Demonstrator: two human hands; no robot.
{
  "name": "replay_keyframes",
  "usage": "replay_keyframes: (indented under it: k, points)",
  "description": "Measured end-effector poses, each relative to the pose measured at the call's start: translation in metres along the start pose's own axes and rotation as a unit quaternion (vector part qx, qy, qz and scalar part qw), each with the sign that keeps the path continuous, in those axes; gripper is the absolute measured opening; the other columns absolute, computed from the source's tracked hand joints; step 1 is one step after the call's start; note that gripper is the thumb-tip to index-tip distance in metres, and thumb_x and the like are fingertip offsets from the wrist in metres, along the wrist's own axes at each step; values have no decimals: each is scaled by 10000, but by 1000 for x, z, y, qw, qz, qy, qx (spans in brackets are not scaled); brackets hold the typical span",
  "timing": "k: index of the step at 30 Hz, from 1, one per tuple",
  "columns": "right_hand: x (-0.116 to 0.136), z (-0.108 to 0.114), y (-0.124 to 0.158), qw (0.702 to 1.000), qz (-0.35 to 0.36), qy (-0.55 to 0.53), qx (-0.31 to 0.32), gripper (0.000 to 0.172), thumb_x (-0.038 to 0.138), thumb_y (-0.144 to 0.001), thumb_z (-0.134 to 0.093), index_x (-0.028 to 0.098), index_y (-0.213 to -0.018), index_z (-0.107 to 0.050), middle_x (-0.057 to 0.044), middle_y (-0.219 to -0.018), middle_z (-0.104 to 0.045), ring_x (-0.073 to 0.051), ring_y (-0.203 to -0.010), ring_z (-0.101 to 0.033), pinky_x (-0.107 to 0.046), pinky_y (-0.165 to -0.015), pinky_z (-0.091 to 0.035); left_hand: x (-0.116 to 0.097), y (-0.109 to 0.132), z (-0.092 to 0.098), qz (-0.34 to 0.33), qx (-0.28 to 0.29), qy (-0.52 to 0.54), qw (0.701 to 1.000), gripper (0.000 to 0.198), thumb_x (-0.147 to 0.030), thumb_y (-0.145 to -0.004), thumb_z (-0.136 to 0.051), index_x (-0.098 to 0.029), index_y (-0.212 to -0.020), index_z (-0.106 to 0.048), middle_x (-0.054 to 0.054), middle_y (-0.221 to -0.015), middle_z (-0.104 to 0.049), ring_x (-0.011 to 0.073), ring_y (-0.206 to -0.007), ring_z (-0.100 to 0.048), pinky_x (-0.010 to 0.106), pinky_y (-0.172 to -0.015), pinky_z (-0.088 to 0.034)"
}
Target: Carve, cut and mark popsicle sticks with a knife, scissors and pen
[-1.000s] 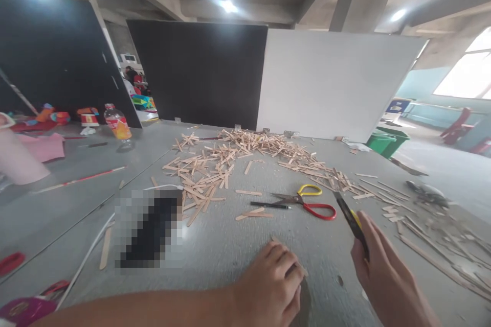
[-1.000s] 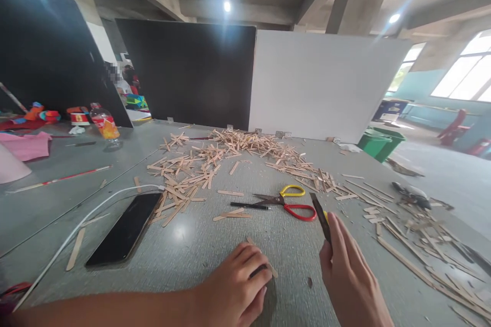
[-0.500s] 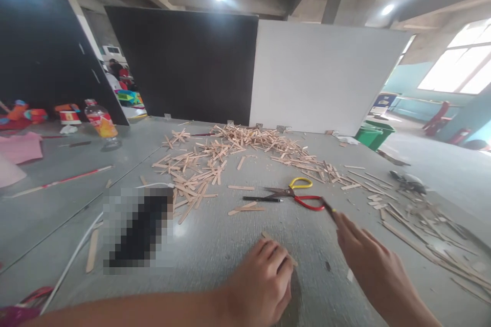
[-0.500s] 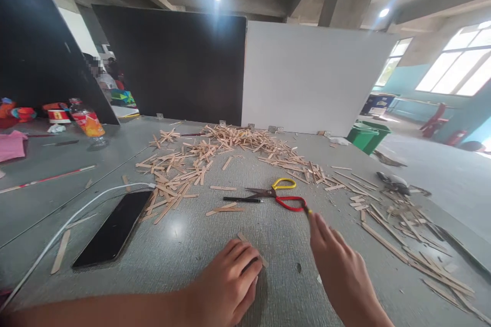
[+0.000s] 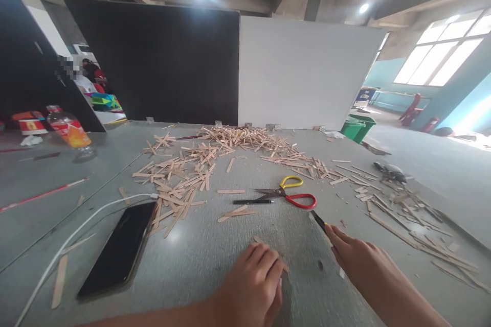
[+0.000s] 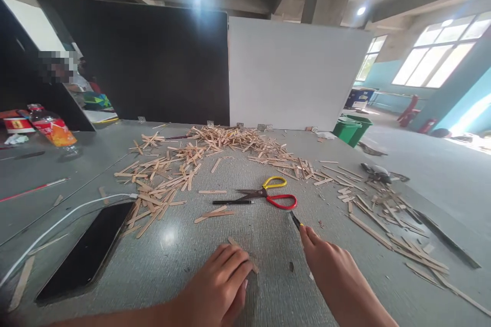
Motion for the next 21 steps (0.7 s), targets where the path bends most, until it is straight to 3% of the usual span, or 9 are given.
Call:
replay_keyframes:
  k: [7,11,16,21]
  points:
    - [-2,16,-1,998,-26,-3,-58,506,83,-954,-400,162,-1399,-626,-58,-1354,-708,-277,-832,-813,-338,-479,-641,-1,-1,-1,-3,27,-6,1000,204,-121,-917,-512,-118,-1054,-663,103,-999,-694,257,-933,-618,432,-927,-525]
    - [-4,6,-5,999,9,-10,-30,579,-7,-905,-369,131,-1413,-609,-92,-1393,-678,-251,-930,-803,-314,-617,-665,-2,-4,3,2,36,-4,999,185,-119,-924,-517,-121,-1036,-663,101,-991,-689,260,-941,-620,439,-933,-530]
    - [-5,2,6,1000,-15,-21,13,530,55,-911,-415,216,-1333,-692,-28,-1293,-743,-242,-739,-812,-302,-460,-616,-1,-4,4,11,40,-3,999,179,-112,-919,-518,-119,-1013,-670,95,-977,-689,260,-941,-628,454,-970,-523]
    - [0,23,2,998,-49,-34,-37,453,238,-1017,-378,238,-1361,-672,-2,-1286,-746,-268,-847,-813,-312,-460,-620,-3,-4,2,9,61,-10,998,188,-128,-937,-516,-113,-1038,-673,110,-1004,-694,266,-952,-632,465,-972,-527]
Point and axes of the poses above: each hand's wrist, its own y-axis away from the middle knuckle, its own z-axis out of the back of the hand, x = y × z, the point moved 7 cm from there along -y, towards the middle knuckle
